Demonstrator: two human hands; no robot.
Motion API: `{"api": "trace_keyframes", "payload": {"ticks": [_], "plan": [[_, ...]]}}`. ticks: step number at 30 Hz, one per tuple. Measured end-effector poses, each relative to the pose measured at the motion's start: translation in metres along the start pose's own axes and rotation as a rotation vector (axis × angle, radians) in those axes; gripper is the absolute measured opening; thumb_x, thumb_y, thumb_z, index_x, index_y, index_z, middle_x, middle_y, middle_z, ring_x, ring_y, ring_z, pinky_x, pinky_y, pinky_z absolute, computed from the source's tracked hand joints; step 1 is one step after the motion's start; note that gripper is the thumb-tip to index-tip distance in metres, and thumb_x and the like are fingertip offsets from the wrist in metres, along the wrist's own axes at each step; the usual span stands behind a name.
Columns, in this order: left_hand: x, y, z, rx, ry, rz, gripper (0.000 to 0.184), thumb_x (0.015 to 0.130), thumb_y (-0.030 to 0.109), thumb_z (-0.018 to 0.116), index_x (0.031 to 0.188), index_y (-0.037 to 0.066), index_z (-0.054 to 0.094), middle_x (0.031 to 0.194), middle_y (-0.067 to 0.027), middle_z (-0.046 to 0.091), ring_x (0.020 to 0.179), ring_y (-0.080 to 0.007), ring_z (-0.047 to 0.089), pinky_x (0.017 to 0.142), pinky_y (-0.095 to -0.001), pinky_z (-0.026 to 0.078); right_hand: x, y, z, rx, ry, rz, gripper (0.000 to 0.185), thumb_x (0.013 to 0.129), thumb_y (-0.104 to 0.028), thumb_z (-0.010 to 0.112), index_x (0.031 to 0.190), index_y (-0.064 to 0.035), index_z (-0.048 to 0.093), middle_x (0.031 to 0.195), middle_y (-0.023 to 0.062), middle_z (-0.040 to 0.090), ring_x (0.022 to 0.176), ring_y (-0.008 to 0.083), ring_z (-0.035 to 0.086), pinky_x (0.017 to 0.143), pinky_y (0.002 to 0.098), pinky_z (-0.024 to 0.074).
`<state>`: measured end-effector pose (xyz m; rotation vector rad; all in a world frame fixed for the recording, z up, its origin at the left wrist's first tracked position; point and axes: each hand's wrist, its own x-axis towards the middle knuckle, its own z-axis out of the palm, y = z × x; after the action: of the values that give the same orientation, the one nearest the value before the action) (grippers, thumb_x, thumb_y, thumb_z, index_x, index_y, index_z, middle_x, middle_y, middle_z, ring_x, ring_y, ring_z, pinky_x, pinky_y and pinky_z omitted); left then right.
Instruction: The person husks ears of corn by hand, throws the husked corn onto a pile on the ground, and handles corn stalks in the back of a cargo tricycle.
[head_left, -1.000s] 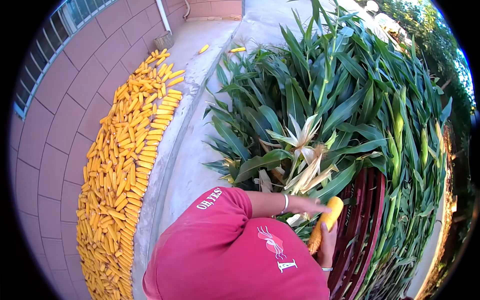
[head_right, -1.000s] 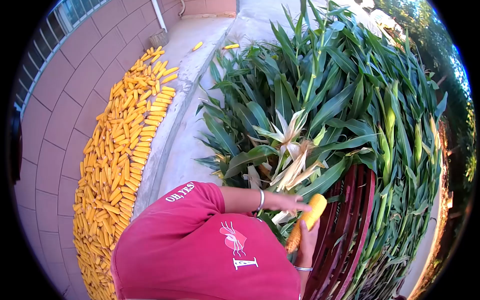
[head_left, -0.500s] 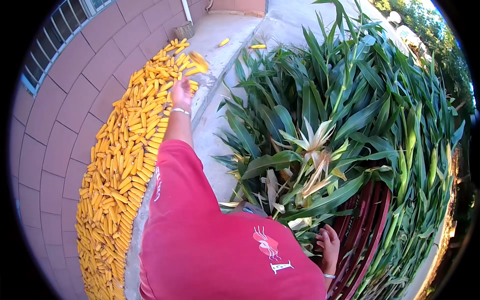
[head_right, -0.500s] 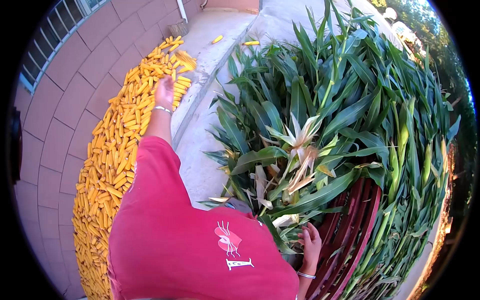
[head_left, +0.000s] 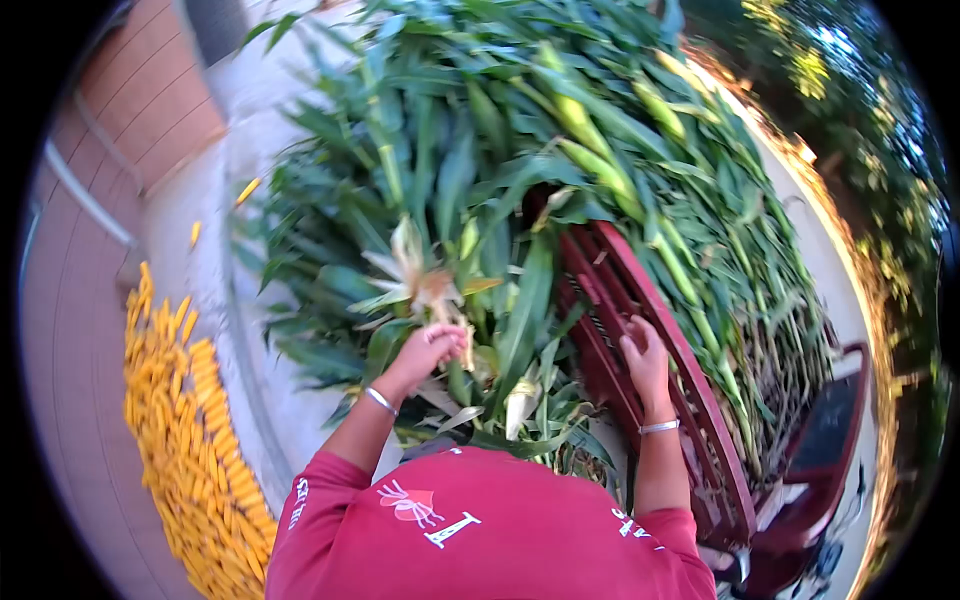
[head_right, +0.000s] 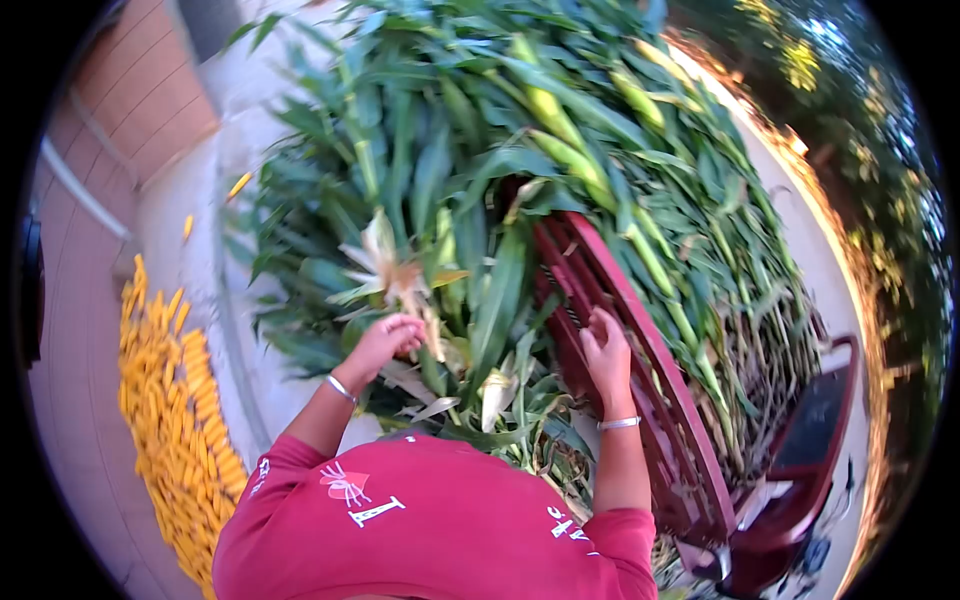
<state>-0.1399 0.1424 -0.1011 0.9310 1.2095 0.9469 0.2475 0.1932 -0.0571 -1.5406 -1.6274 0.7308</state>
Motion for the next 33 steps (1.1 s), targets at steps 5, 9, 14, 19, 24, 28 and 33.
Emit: {"api": "trace_keyframes", "payload": {"ticks": [5, 9, 14, 19, 24, 28, 33], "plan": [[0.014, 0.013, 0.089, 0.211, -0.428, -0.126, 0.024, 0.093, 0.015, 0.052, 0.112, 0.004, 0.061, 0.098, -0.0043, 0.067, 0.082, -0.0093, 0.06, 0.075, -0.0221, 0.046, 0.058, 0.061, -0.08, -0.343, 0.331, -0.005, 0.037, 0.085, -0.017, 0.065, 0.118, -0.0018, 0.058, 0.11, 0.0171, 0.064, 0.102, 0.0313, 0.062, 0.088, 0.0376, 0.0487], [0.015, -0.028, 0.111, 0.205, -0.557, -0.274, 0.025, 0.094, 0.016, 0.051, 0.112, 0.003, 0.061, 0.098, -0.0051, 0.067, 0.081, -0.0093, 0.059, 0.074, -0.0222, 0.047, 0.096, 0.119, -0.114, -0.656, 0.304, 0.015, 0.035, 0.086, -0.022, 0.062, 0.116, -0.0037, 0.058, 0.111, 0.0165, 0.063, 0.102, 0.0335, 0.059, 0.09, 0.0406, 0.0467], [0.002, -0.061, 0.096, 0.261, -0.617, -0.45, 0.028, 0.096, 0.024, 0.051, 0.112, 0.004, 0.062, 0.097, -0.0025, 0.068, 0.08, -0.0095, 0.059, 0.072, -0.0229, 0.049, 0.148, 0.186, -0.122, -0.932, 0.091, 0.226, 0.038, 0.085, -0.023, 0.061, 0.119, -0.006, 0.056, 0.111, 0.0164, 0.062, 0.106, 0.0333, 0.058, 0.09, 0.0436, 0.0474], [-0.013, -0.11, 0.043, 0.136, -0.457, -0.604, 0.028, 0.096, 0.025, 0.051, 0.111, 0.005, 0.064, 0.098, -0.0025, 0.069, 0.078, -0.0085, 0.059, 0.071, -0.0228, 0.048, 0.18, 0.225, -0.093, -0.991, -0.06, 0.449, 0.061, 0.078, -0.024, 0.07, 0.131, -0.0072, 0.044, 0.124, 0.0166, 0.056, 0.11, 0.0327, 0.057, 0.094, 0.0427, 0.0462], [-0.022, -0.122, 0.011, 0.09, -0.303, -0.735, 0.027, 0.095, 0.025, 0.052, 0.11, 0.006, 0.065, 0.097, -0.0028, 0.069, 0.076, -0.0088, 0.059, 0.07, -0.0219, 0.047, 0.192, 0.256, -0.086, -1.013, 0.03, 0.446, 0.044, 0.077, -0.018, 0.072, 0.113, -0.0041, 0.05, 0.104, 0.0196, 0.064, 0.095, 0.0365, 0.063, 0.083, 0.0442, 0.0512], [-0.01, -0.11, 0.009, 0.094, -0.286, -0.712, 0.026, 0.097, 0.023, 0.05, 0.11, 0.007, 0.065, 0.095, -0.0017, 0.07, 0.076, -0.0073, 0.058, 0.07, -0.0217, 0.047, 0.185, 0.192, -0.106, -1.04, -0.034, 0.297, 0.036, 0.079, -0.019, 0.07, 0.104, -0.0018, 0.05, 0.099, 0.0237, 0.063, 0.092, 0.0394, 0.062, 0.08, 0.0466, 0.0495], [0.021, -0.095, 0.019, 0.1, -0.334, -0.569, 0.026, 0.094, 0.02, 0.051, 0.109, 0.005, 0.065, 0.093, -0.002, 0.069, 0.072, -0.0068, 0.056, 0.069, -0.0218, 0.046, 0.167, 0.129, -0.11, -0.937, -0.124, 0.059, 0.038, 0.081, -0.026, 0.069, 0.1, -0.0002, 0.048, 0.091, 0.0237, 0.064, 0.087, 0.0412, 0.062, 0.076, 0.0487, 0.0486]]}}
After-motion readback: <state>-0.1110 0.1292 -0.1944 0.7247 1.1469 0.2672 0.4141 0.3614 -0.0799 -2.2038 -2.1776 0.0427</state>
